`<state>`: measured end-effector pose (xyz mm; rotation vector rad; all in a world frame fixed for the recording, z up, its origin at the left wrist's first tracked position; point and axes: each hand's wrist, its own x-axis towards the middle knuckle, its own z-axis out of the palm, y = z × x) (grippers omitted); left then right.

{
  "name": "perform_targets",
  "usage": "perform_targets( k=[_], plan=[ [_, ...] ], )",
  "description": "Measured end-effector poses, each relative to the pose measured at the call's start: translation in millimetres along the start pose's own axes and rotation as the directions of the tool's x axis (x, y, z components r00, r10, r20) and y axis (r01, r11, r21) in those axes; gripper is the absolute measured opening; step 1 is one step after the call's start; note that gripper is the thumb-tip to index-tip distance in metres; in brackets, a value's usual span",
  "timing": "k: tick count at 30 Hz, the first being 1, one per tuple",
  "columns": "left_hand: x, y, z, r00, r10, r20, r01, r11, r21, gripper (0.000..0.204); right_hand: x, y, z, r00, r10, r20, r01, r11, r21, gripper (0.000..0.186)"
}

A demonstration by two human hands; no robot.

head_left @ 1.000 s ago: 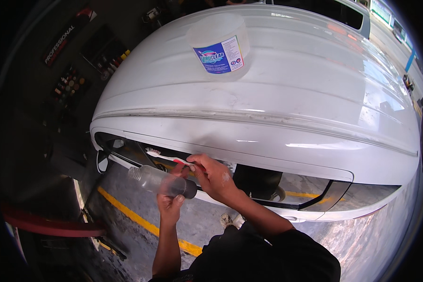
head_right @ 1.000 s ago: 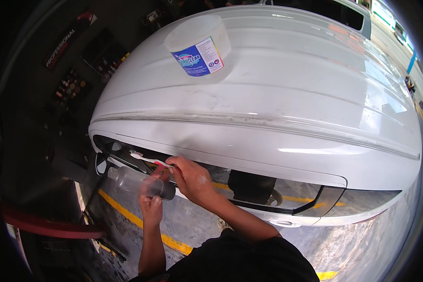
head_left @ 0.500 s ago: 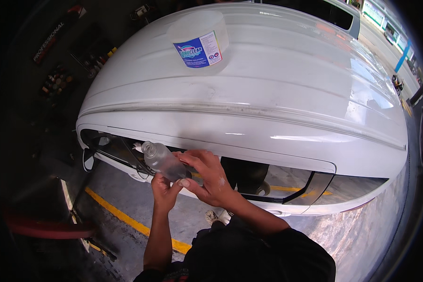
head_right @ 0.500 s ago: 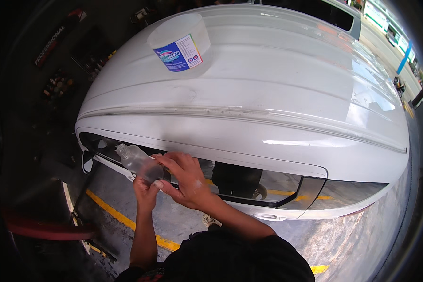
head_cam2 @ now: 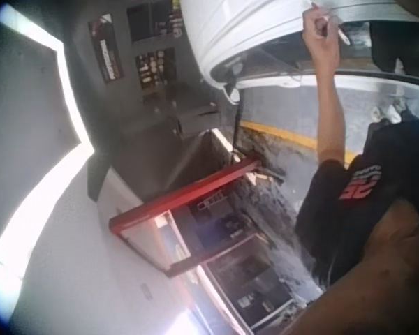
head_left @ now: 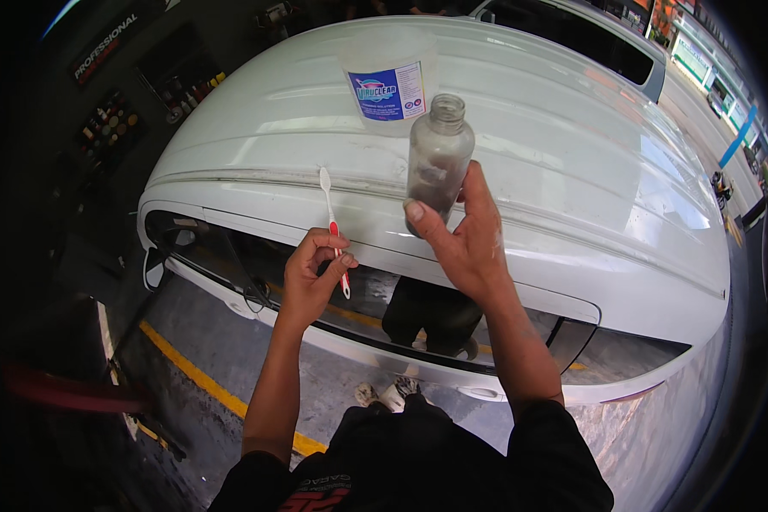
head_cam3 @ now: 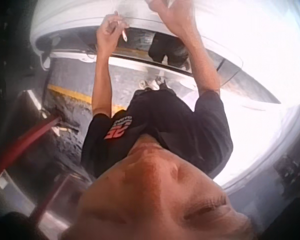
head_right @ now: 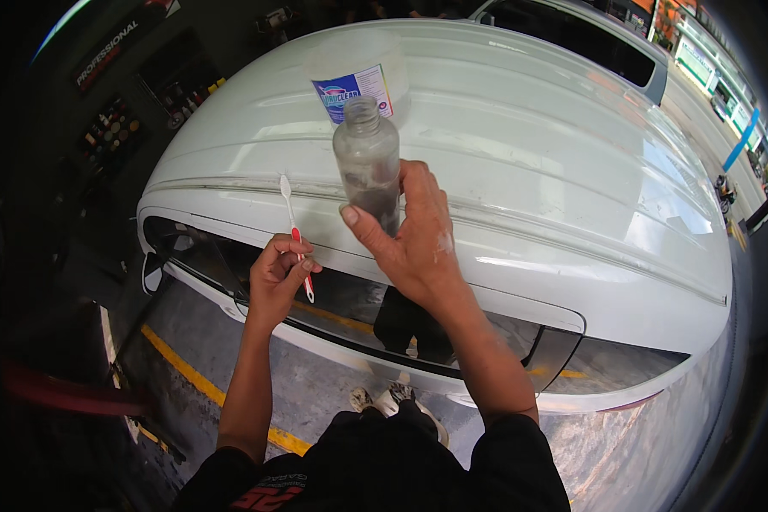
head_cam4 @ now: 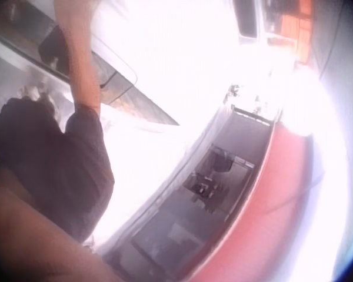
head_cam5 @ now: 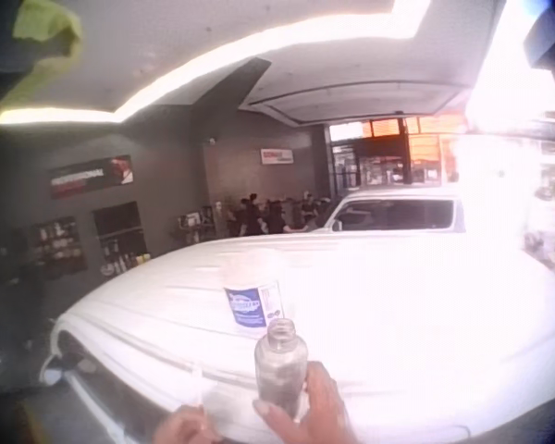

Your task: The person scrubs the rubber weatherstripping seam along the roofline of a white car using a toothbrush and a liquid from a bottle. They repeatedly apply the liquid and scrub the same section of the seam.

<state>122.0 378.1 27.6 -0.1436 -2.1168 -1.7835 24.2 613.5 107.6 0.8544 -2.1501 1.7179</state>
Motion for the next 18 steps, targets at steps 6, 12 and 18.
perform_targets(
  k=[6, 12, 18],
  plan=[
    [56.3, 34.1, -51.2, 0.965, -0.225, 0.135, 0.189, 0.953, 0.236, 0.026, 115.4, 36.3, -80.2, 0.96, -0.156, -0.234, 0.11, 0.974, -0.199, 0.066],
    [129.7, 52.6, -60.8, 0.881, -0.308, 0.359, 0.055, 0.821, 0.568, 0.017, 174.7, 105.0, -99.9, 0.922, -0.234, -0.309, 0.119, 0.93, -0.348, 0.064],
    [175.9, 45.7, -28.0, 0.722, -0.366, 0.587, 0.035, 0.867, 0.497, 0.015, 167.6, 111.5, -79.7, 0.933, -0.156, -0.324, 0.068, 0.961, -0.267, 0.061]
  ],
)
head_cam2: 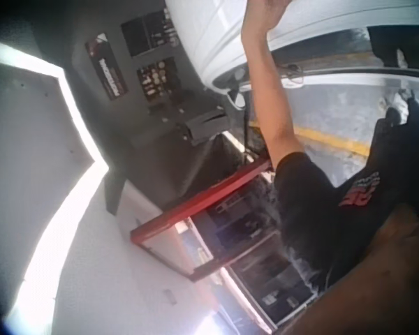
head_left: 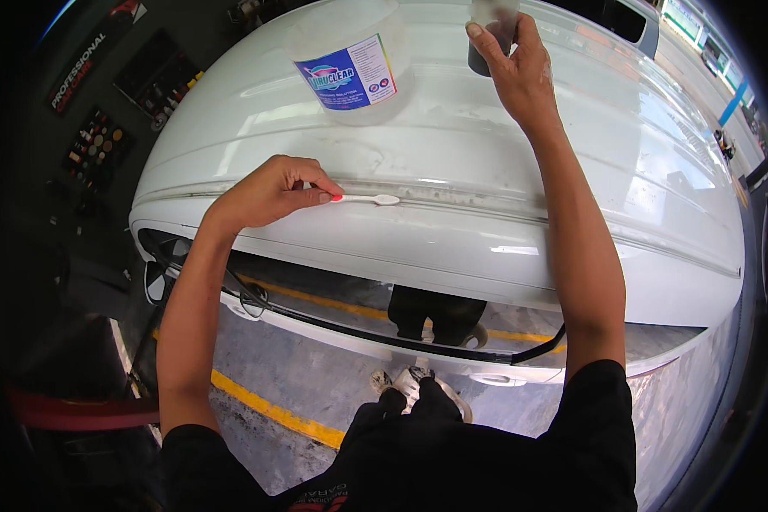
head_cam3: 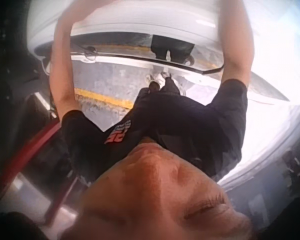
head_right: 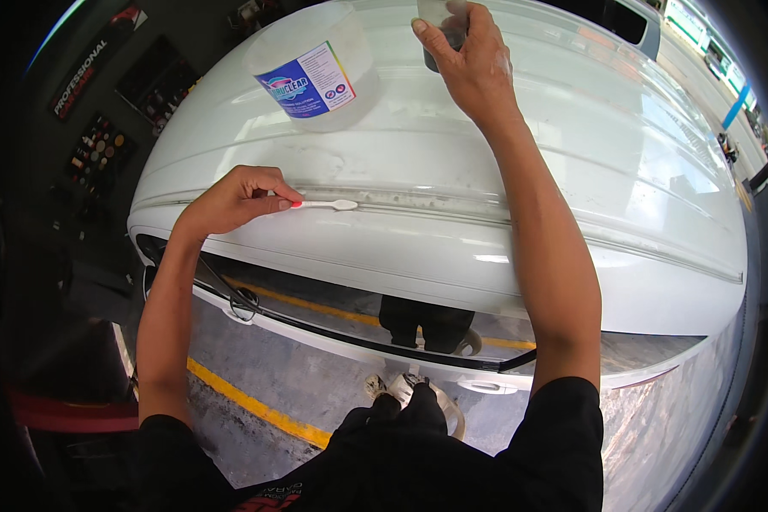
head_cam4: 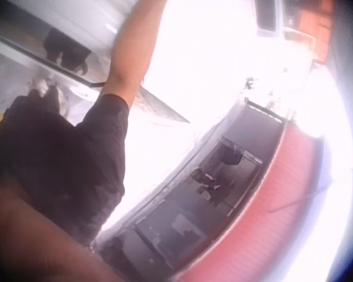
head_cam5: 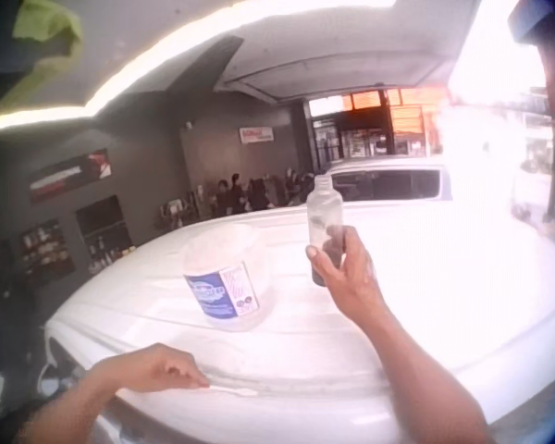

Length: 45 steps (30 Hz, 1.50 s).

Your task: The person scrubs the rubber weatherstripping seam along the roofline of a white car using a toothbrush and a liquid from a bottle. They repeatedly apply the liquid and scrub the same section of the seam.

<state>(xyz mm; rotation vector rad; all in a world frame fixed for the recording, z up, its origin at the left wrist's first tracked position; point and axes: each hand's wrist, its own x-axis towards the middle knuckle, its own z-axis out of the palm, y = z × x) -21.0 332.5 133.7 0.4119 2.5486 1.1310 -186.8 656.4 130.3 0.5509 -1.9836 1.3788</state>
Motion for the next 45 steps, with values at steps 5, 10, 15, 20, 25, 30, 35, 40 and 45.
perform_targets(
  k=[5, 10, 15, 20, 25, 30, 35, 40, 45],
  plan=[
    [1.6, -4.5, -25.9, 0.991, -0.103, 0.083, 0.095, 0.991, 0.096, 0.019, -3.9, -32.1, -4.2, 0.997, 0.074, 0.016, -0.075, 0.972, 0.224, 0.051],
    [44.2, 21.9, -3.3, 0.973, -0.078, 0.218, 0.053, 0.991, 0.12, 0.02, -6.0, -35.5, -9.0, 0.992, 0.065, 0.106, -0.074, 0.993, 0.087, 0.047],
    [16.1, 15.7, -37.8, 0.951, -0.274, 0.141, 0.233, 0.939, 0.252, 0.019, -6.4, -25.5, -6.8, 0.996, -0.077, 0.045, 0.08, 0.995, -0.055, 0.048],
    [53.2, 40.9, -7.5, 0.963, -0.11, 0.246, 0.066, 0.982, 0.178, 0.016, -14.8, -21.0, -3.2, 0.986, -0.152, 0.069, 0.163, 0.962, -0.22, 0.05],
    [23.2, 24.6, -28.3, 0.969, -0.177, 0.17, 0.13, 0.957, 0.258, 0.015, -4.6, -38.1, -12.8, 0.99, 0.05, 0.129, -0.047, 0.998, -0.029, 0.052],
    [56.2, 56.4, 9.6, 0.964, -0.105, 0.245, 0.051, 0.975, 0.217, 0.015, -19.4, -38.3, -6.0, 0.997, -0.021, 0.077, 0.032, 0.99, -0.141, 0.054],
    [22.4, 30.4, -14.6, 0.967, -0.203, 0.152, 0.152, 0.944, 0.293, 0.016, -9.1, -34.5, -9.6, 0.994, -0.031, 0.103, 0.039, 0.997, -0.07, 0.054],
    [65.1, 59.8, 30.9, 0.975, 0.021, 0.223, -0.068, 0.976, 0.206, 0.014, -15.4, -28.1, -8.7, 0.993, -0.088, 0.085, 0.101, 0.98, -0.173, 0.053],
    [39.9, 34.6, 5.0, 0.987, 0.007, 0.161, -0.048, 0.967, 0.249, 0.014, -6.1, -29.0, -13.3, 0.998, -0.012, 0.053, 0.019, 0.991, -0.129, 0.055]
  ],
)
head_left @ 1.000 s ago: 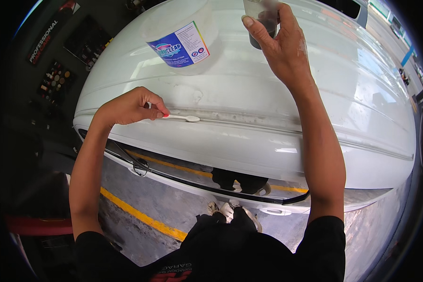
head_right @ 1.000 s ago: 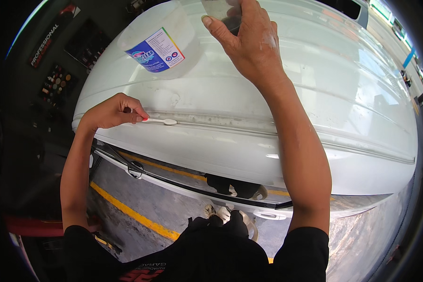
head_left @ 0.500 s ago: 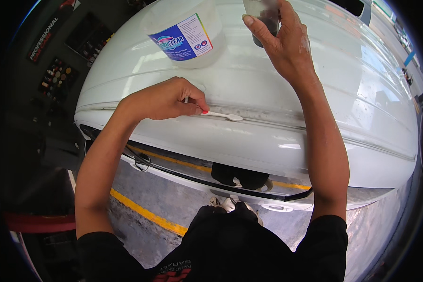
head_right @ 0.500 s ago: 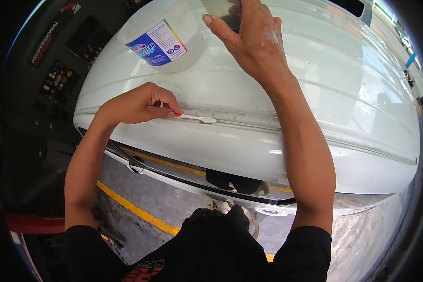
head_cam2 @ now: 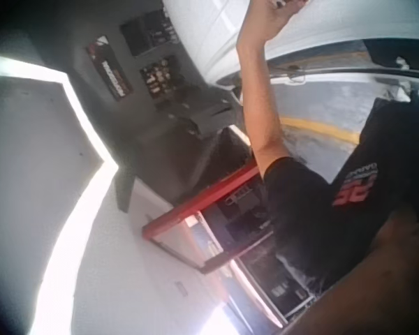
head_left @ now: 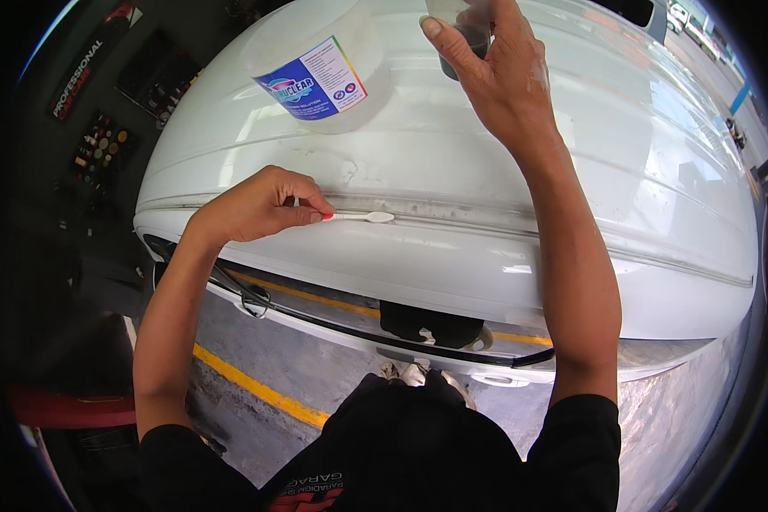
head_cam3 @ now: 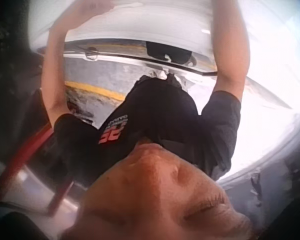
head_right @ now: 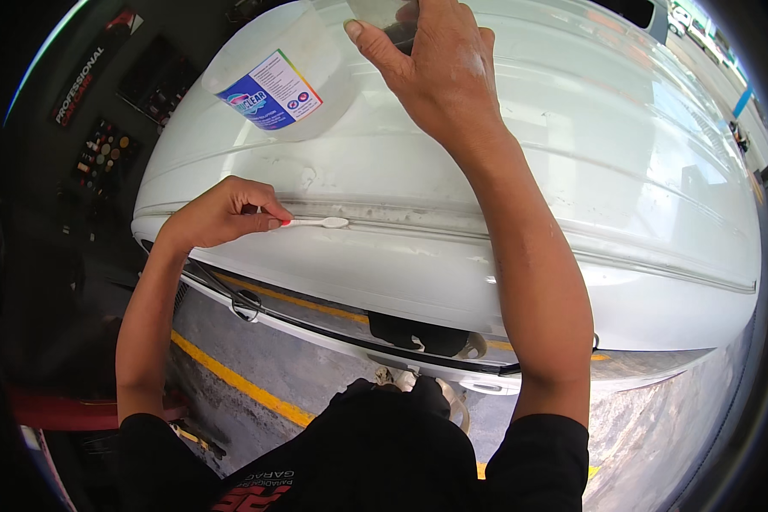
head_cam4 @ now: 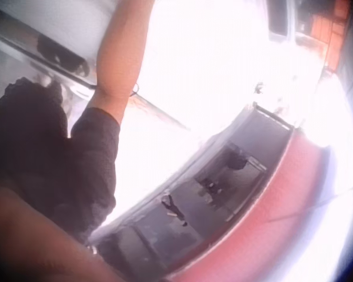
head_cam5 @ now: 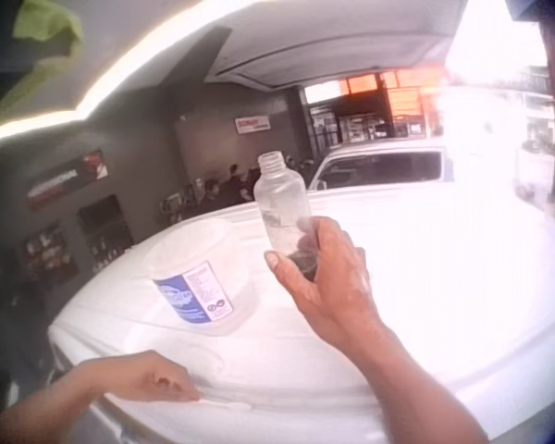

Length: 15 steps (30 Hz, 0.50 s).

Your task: The person scrubs the rubber weatherstripping seam along the roofline of a white car using a toothbrush and a liquid from a bottle. They repeatedly apply the liquid and scrub the same section of the seam.

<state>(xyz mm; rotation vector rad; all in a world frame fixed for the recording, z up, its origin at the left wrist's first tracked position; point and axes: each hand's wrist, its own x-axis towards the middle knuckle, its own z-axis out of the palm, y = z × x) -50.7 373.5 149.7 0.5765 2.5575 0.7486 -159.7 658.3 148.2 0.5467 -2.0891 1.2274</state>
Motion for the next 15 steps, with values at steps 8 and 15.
perform_targets(
  k=[8, 15],
  plan=[
    [10.2, 11.9, 3.3, 0.999, 0.03, 0.017, -0.03, 0.999, 0.018, 0.013, -3.3, 11.4, 0.3, 0.998, -0.058, -0.007, 0.057, 0.996, -0.07, 0.056],
    [52.0, 48.2, 28.1, 0.983, 0.185, 0.023, -0.185, 0.983, 0.012, 0.015, -1.9, 8.3, -2.9, 0.996, 0.036, 0.084, -0.04, 0.998, 0.044, 0.059]
  ],
)
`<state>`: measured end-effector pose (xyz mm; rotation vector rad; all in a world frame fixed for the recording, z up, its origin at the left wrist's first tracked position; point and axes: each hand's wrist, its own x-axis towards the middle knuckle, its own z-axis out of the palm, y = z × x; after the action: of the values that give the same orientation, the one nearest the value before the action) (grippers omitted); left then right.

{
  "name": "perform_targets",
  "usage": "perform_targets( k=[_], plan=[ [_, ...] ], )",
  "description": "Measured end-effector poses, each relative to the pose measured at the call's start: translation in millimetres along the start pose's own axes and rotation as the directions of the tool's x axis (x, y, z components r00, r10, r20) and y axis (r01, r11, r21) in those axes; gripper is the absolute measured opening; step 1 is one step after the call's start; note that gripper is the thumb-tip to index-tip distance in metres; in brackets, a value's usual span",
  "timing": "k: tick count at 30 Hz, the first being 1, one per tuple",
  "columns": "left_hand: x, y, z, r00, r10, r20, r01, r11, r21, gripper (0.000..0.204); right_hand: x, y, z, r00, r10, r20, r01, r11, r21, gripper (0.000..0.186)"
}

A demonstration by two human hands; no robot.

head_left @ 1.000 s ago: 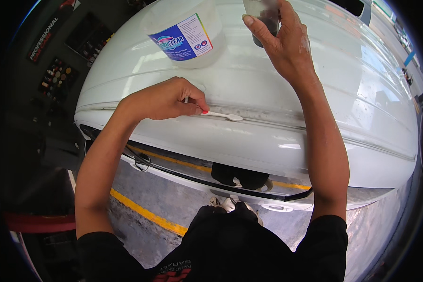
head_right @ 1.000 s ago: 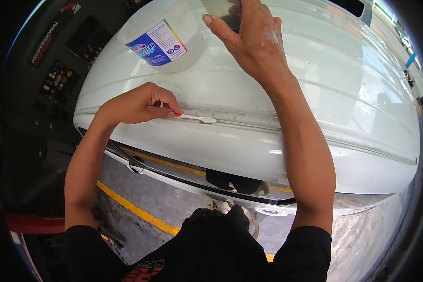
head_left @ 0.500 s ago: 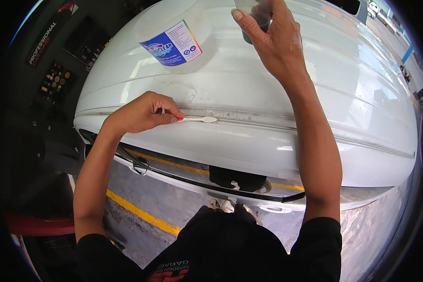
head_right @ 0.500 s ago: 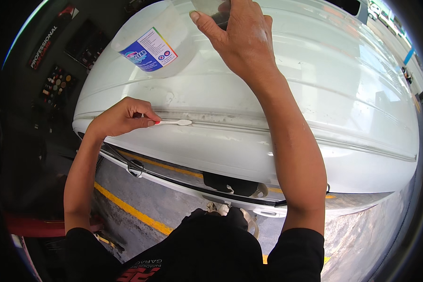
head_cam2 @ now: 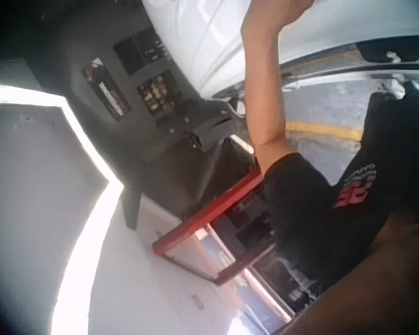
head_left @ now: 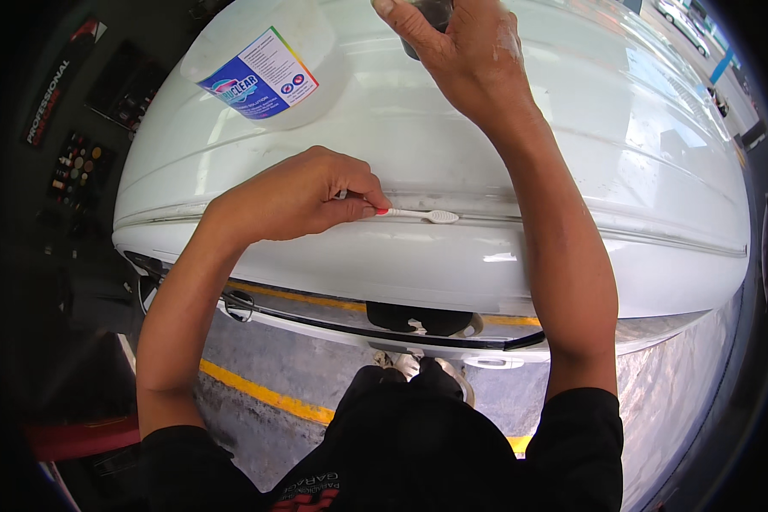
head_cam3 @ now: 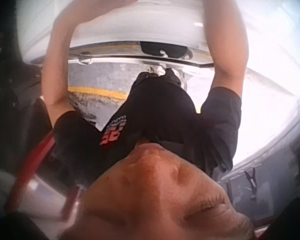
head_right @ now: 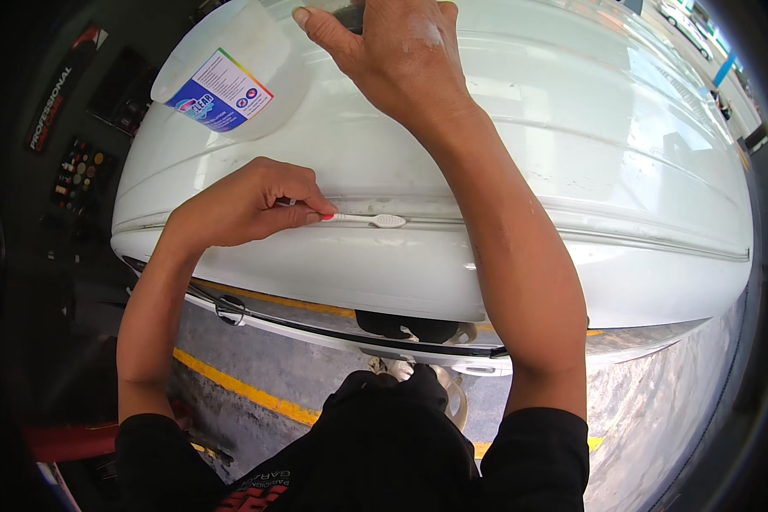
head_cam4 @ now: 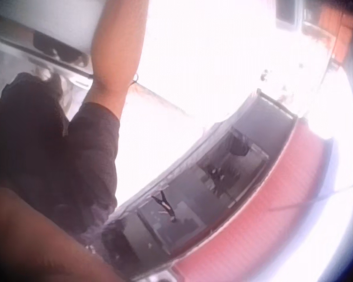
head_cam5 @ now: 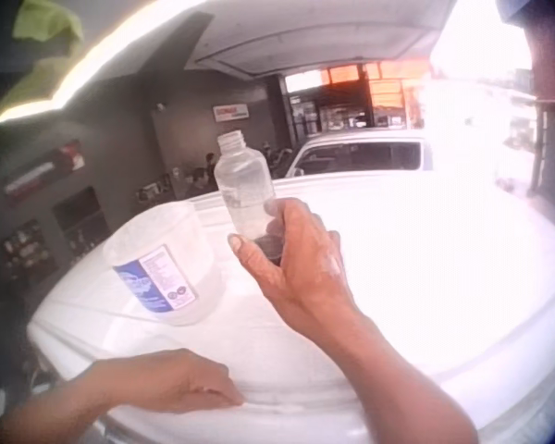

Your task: The person scrubs the rubber weatherstripping seam along the roofline of a white car using a toothbrush and a liquid from a bottle. They repeatedly apply the liquid and scrub the same section of the seam.

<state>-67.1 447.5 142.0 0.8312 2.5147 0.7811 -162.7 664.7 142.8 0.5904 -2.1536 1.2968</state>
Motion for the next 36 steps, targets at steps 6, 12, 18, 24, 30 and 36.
perform_targets(
  k=[6, 12, 18, 24, 30, 36],
  plan=[
    [-28.2, -13.4, -17.3, 0.962, -0.271, 0.031, 0.272, 0.955, -0.117, 0.013, 2.9, 2.2, -0.3, 0.995, -0.066, -0.078, 0.067, 0.998, 0.014, 0.057],
    [7.8, 10.5, 0.7, 0.991, -0.123, 0.05, 0.126, 0.99, -0.069, 0.013, 0.7, 10.4, 1.2, 0.994, -0.089, -0.056, 0.086, 0.995, -0.048, 0.057],
    [3.8, 11.0, 2.7, 1.0, -0.022, -0.002, 0.022, 0.998, 0.06, 0.013, 3.0, 8.3, -2.9, 0.982, -0.116, -0.148, 0.112, 0.993, -0.033, 0.056],
    [-19.8, -1.0, -4.9, 0.992, -0.124, -0.016, 0.125, 0.991, 0.051, 0.014, -0.6, 9.5, -3.8, 0.994, -0.087, -0.074, 0.084, 0.996, -0.037, 0.056],
    [10.0, 12.9, 10.0, 1.0, -0.006, 0.005, 0.006, 1.0, -0.004, 0.014, -0.9, 6.4, 1.8, 0.996, -0.069, -0.055, 0.065, 0.996, -0.067, 0.056],
    [-4.8, 17.1, -3.9, 0.996, -0.091, 0.011, 0.089, 0.987, 0.133, 0.013, -0.2, 7.8, -2.0, 0.991, -0.109, -0.082, 0.106, 0.994, -0.04, 0.056]
  ],
)
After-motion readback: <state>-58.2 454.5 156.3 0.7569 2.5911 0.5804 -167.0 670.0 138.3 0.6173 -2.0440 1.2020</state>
